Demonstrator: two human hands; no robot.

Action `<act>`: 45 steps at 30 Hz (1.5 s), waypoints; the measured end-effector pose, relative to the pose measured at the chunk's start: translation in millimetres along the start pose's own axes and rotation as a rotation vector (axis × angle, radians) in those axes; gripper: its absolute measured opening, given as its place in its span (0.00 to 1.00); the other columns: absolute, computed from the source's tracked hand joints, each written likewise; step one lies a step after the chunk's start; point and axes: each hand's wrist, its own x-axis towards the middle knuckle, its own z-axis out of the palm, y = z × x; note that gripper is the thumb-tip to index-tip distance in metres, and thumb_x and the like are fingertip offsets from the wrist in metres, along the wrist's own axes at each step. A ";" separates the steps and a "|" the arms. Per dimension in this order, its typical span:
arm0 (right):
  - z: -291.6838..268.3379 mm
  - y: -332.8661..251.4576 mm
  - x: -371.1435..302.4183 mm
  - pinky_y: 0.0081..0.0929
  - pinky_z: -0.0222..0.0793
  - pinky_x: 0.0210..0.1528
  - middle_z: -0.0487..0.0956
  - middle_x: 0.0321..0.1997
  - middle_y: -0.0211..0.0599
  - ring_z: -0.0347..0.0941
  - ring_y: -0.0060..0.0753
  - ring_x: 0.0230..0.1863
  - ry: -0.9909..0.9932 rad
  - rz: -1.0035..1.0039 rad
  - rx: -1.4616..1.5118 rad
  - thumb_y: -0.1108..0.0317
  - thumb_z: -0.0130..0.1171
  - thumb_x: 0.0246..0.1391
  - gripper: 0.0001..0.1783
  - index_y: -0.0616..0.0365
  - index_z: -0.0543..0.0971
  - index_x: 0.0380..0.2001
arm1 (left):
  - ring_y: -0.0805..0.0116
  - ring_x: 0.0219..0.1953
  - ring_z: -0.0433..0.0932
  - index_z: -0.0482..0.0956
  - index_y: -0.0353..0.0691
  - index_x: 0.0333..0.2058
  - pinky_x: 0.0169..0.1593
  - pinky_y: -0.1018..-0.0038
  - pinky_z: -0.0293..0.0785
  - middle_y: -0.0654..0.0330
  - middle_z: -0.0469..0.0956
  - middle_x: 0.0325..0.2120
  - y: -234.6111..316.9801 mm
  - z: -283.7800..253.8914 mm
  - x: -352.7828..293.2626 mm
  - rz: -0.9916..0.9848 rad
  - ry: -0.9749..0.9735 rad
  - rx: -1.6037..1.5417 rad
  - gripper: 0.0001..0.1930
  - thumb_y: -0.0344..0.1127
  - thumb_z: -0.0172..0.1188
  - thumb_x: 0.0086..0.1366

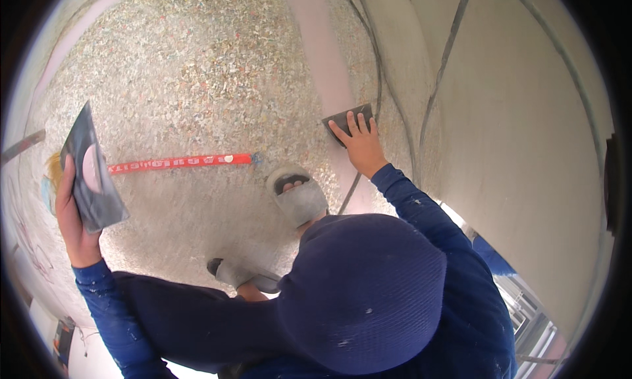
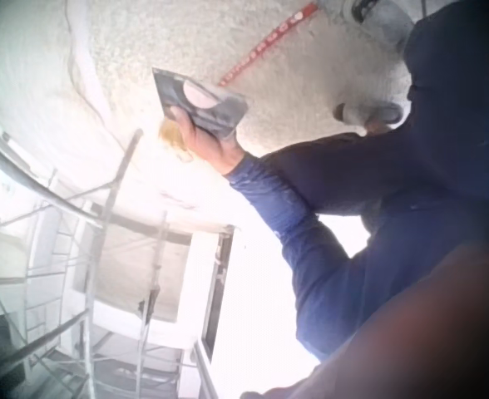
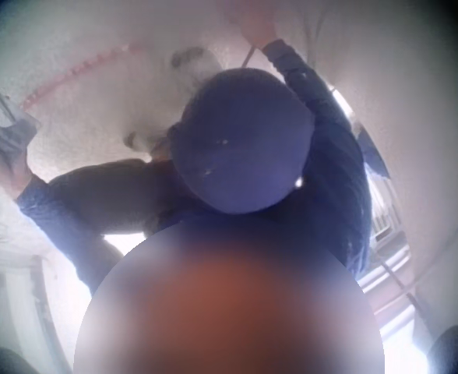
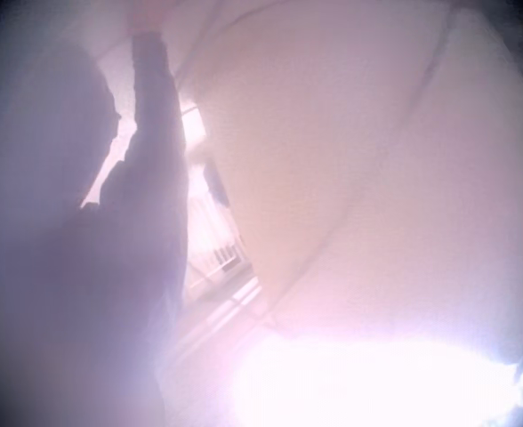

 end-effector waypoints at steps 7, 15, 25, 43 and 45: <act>-80.7 -12.9 -31.2 0.61 0.49 0.72 0.62 0.74 0.53 0.57 0.62 0.73 0.032 0.162 0.333 0.80 0.50 0.54 0.43 0.36 0.61 0.73 | 0.63 0.45 0.84 0.74 0.37 0.56 0.50 0.64 0.83 0.55 0.82 0.47 -31.4 86.0 24.0 -0.211 -0.480 -0.121 0.20 0.45 0.53 0.75; -326.2 -55.1 -140.8 0.62 0.50 0.73 0.68 0.70 0.44 0.61 0.56 0.71 0.205 0.040 0.063 0.82 0.51 0.50 0.41 0.30 0.71 0.66 | 0.62 0.42 0.85 0.74 0.33 0.54 0.45 0.64 0.85 0.52 0.82 0.45 -105.0 223.0 -13.1 -0.372 -0.844 0.052 0.21 0.45 0.55 0.74; -371.6 -111.9 -243.3 0.63 0.48 0.74 0.67 0.71 0.38 0.61 0.52 0.72 0.167 0.266 -0.259 0.75 0.55 0.54 0.35 0.24 0.74 0.63 | 0.66 0.43 0.84 0.75 0.33 0.55 0.43 0.68 0.85 0.54 0.82 0.45 -138.6 286.5 -119.8 -0.418 -1.234 0.118 0.21 0.45 0.55 0.74; -259.5 -47.8 -267.0 0.56 0.45 0.76 0.71 0.69 0.42 0.64 0.50 0.71 0.022 0.250 0.704 0.86 0.48 0.52 0.38 0.42 0.73 0.65 | 0.58 0.53 0.79 0.72 0.34 0.59 0.50 0.66 0.80 0.50 0.79 0.51 -147.4 270.3 -41.0 -0.168 -0.946 0.157 0.31 0.55 0.59 0.71; -238.3 -33.1 -288.4 0.46 0.49 0.75 0.72 0.68 0.44 0.64 0.49 0.70 0.145 0.419 1.054 0.83 0.47 0.52 0.36 0.49 0.72 0.66 | 0.56 0.58 0.76 0.72 0.34 0.60 0.60 0.63 0.72 0.51 0.76 0.57 -209.4 250.0 -36.9 -0.222 -0.802 0.622 0.33 0.58 0.56 0.71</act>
